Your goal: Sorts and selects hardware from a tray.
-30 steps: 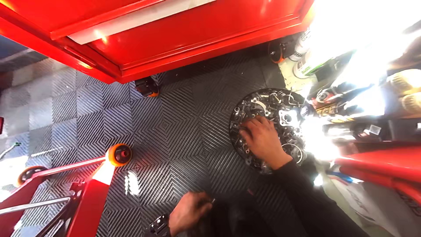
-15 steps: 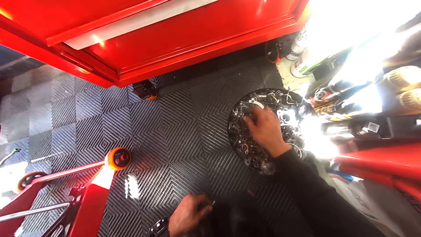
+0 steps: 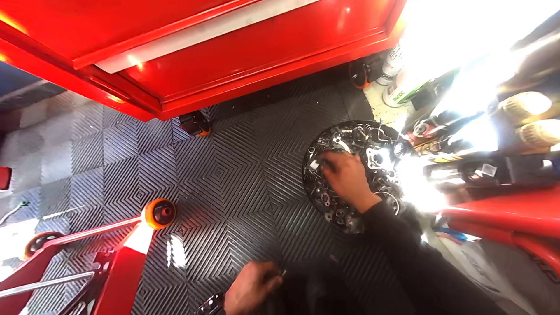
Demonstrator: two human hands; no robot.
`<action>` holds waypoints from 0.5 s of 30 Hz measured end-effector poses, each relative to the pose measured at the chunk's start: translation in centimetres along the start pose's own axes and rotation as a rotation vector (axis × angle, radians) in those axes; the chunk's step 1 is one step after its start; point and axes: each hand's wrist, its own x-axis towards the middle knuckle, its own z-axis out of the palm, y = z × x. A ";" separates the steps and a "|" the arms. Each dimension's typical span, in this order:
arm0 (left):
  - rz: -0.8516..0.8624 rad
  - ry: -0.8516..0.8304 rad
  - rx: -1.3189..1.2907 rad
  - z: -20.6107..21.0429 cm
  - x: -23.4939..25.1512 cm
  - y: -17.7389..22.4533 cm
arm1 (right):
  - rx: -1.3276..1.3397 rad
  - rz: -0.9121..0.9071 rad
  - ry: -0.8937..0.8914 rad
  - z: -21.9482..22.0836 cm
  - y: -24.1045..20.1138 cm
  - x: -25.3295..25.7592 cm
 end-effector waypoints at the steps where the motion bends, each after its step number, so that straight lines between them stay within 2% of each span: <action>1: 0.002 0.004 0.001 0.0 0.0 0.0 | 0.034 -0.024 0.017 -0.2 0.0 -1.2; 6: -0.015 0.000 0.008 -0.1 0.1 0.1 | -0.029 -0.076 0.113 1.1 -0.1 -6.6; 15: -0.012 -0.005 0.007 -0.2 0.3 0.1 | -0.074 -0.102 0.136 1.4 0.0 -4.8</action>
